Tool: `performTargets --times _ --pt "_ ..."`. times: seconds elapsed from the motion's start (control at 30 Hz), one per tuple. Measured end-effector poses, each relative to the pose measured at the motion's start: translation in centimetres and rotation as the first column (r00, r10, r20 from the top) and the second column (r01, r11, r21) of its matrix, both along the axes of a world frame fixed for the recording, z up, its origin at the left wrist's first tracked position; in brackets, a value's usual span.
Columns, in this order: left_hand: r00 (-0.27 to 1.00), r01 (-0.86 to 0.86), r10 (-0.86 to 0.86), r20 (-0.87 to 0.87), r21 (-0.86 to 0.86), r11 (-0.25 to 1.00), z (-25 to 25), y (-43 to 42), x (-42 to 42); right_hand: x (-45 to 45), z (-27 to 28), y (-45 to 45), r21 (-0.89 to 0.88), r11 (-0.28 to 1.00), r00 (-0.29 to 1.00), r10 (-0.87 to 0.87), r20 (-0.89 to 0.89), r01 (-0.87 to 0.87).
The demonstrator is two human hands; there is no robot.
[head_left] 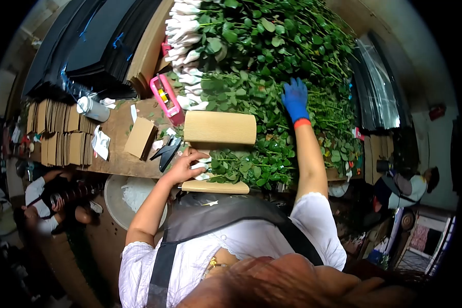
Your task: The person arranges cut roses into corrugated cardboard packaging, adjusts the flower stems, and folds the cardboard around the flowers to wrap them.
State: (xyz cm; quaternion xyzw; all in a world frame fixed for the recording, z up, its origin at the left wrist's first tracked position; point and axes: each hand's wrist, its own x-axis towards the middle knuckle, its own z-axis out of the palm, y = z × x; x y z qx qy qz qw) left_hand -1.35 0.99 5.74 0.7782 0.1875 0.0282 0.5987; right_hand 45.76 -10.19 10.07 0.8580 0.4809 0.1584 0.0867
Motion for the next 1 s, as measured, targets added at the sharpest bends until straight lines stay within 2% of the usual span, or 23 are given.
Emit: performTargets --times 0.1,0.17,0.2,0.23,0.33,0.43,0.53,0.6,0.67,0.7,0.73,0.8,0.83,0.9,0.97,1.0 --pt "0.998 -0.058 0.058 0.010 -0.024 0.998 0.4 -0.4 0.0 0.3 -1.4 -3.8 -0.001 0.996 0.930 0.084 -0.357 -0.090" --pt "0.998 -0.060 0.060 0.003 0.006 0.998 0.3 -0.5 0.0 -0.5 2.2 -5.9 0.049 0.999 0.944 0.030 -0.330 -0.014" --pt "0.999 -0.046 0.046 -0.007 0.034 0.998 0.5 -0.4 0.1 -0.7 4.1 -6.9 0.341 0.935 0.967 0.167 -0.194 -0.093" --pt "0.999 -0.044 0.044 0.004 0.080 0.996 0.4 -0.4 0.1 -1.1 6.0 -7.9 0.589 0.785 0.966 0.257 -0.023 -0.194" --pt "0.999 -0.029 0.019 0.042 0.251 0.968 0.2 -0.4 0.1 -5.0 12.7 -10.7 0.623 0.750 0.952 0.305 -0.031 -0.221" --pt "0.992 -0.072 0.005 0.130 0.517 0.853 -0.2 -0.3 1.0 -7.3 11.7 -14.2 0.672 0.722 0.830 0.468 -0.302 -0.162" --pt "0.989 -0.141 0.144 0.015 0.322 0.936 -0.1 -1.0 1.4 -10.0 9.6 -17.4 0.673 0.733 0.770 0.484 -0.415 -0.098" --pt "0.994 -0.101 0.110 -0.003 0.372 0.923 -1.0 -0.6 1.5 -11.5 7.7 -19.1 0.608 0.788 0.781 0.440 -0.444 -0.098" --pt "0.973 -0.213 0.191 0.133 0.183 0.960 -3.5 -0.6 1.0 -12.6 5.7 -20.1 0.547 0.830 0.819 0.387 -0.423 -0.109" --pt "0.955 -0.254 0.215 0.206 0.181 0.950 -3.2 -0.6 1.0 -12.7 4.7 -20.7 0.475 0.871 0.839 0.347 -0.419 -0.123" --pt "0.964 -0.264 0.259 0.057 0.102 0.959 -2.1 -0.7 1.1 -12.7 3.8 -21.2 0.399 0.907 0.858 0.308 -0.411 -0.135" --pt "0.951 -0.278 0.267 0.158 0.054 0.959 -2.7 -0.8 1.3 -12.6 2.4 -21.5 0.321 0.930 0.885 0.295 -0.360 -0.179" --pt "0.967 -0.230 0.216 0.136 0.092 0.969 -2.6 -0.6 1.3 -12.5 2.1 -21.4 0.281 0.938 0.896 0.292 -0.333 -0.201" --pt "0.984 -0.171 0.164 0.065 0.126 0.977 -1.4 -0.4 1.3 -11.7 2.8 -20.4 -0.068 0.982 0.926 0.144 -0.350 -0.178" --pt "0.986 -0.164 0.166 -0.013 0.089 0.982 -1.0 -0.5 1.4 -10.3 3.7 -18.1 -0.366 0.925 0.928 -0.045 -0.371 -0.102" --pt "0.985 -0.160 0.164 -0.047 0.072 0.984 -0.9 -0.4 1.6 -9.8 4.9 -15.3 -0.259 0.963 0.949 -0.014 -0.315 -0.071"
